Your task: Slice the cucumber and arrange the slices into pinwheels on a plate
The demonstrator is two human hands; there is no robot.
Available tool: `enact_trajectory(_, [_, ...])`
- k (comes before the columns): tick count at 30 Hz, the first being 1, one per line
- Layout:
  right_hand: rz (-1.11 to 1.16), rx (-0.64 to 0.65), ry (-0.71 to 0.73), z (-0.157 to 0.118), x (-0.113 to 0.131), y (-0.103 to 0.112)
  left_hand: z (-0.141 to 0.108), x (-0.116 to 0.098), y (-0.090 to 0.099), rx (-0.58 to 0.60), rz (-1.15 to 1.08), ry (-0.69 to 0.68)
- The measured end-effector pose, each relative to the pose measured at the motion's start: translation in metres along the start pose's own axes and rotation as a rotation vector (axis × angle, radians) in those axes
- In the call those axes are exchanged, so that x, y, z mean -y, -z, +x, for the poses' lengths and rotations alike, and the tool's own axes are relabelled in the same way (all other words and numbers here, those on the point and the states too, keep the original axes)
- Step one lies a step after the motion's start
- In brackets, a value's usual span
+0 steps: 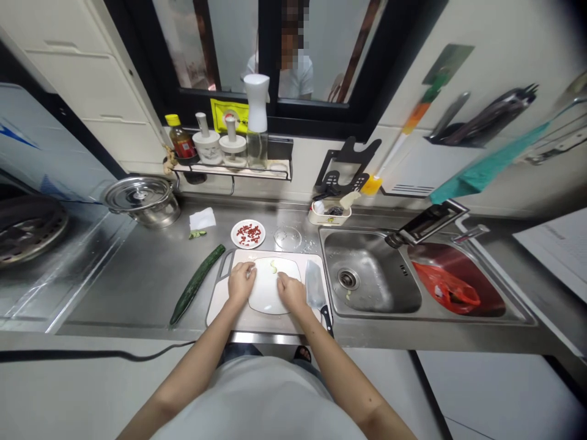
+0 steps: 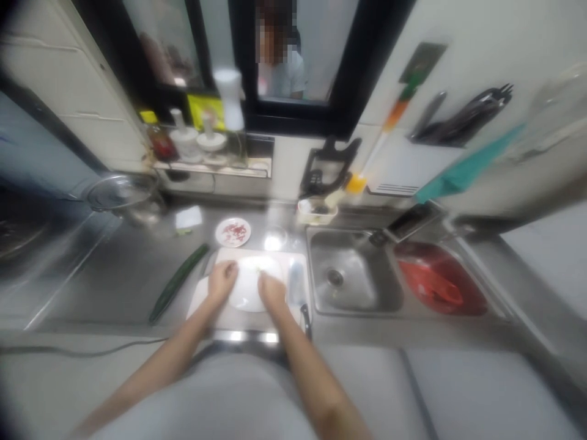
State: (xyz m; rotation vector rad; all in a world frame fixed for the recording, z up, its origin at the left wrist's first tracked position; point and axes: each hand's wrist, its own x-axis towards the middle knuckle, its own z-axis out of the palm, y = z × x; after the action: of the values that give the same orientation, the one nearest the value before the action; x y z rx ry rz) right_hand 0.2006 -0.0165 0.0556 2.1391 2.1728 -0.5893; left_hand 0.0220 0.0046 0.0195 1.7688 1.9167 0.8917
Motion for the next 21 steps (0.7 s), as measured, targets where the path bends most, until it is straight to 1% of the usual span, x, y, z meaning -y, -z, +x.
enact_trajectory(2, [0.018, -0.028, -0.013, -0.009, -0.005, -0.003, -0.012, 0.012, 0.01, -0.045, -0.014, 0.061])
enact_trajectory(5, [0.035, -0.05, -0.039, -0.02, -0.012, -0.007, -0.031, 0.03, 0.023, -0.064, 0.002, 0.164])
enact_trajectory(9, [0.04, -0.065, -0.053, -0.029, -0.019, -0.01, -0.052, 0.045, 0.036, -0.045, 0.087, 0.254])
enact_trajectory(14, [0.043, -0.08, -0.048, -0.034, -0.019, -0.013, -0.064, 0.043, 0.044, 0.026, 0.178, 0.27])
enact_trajectory(19, [0.057, -0.07, -0.025, -0.038, -0.014, -0.014, -0.062, 0.038, 0.043, 0.073, 0.242, 0.284])
enact_trajectory(21, [0.06, -0.067, -0.025, -0.038, -0.013, -0.014, -0.061, 0.038, 0.041, 0.073, 0.258, 0.29])
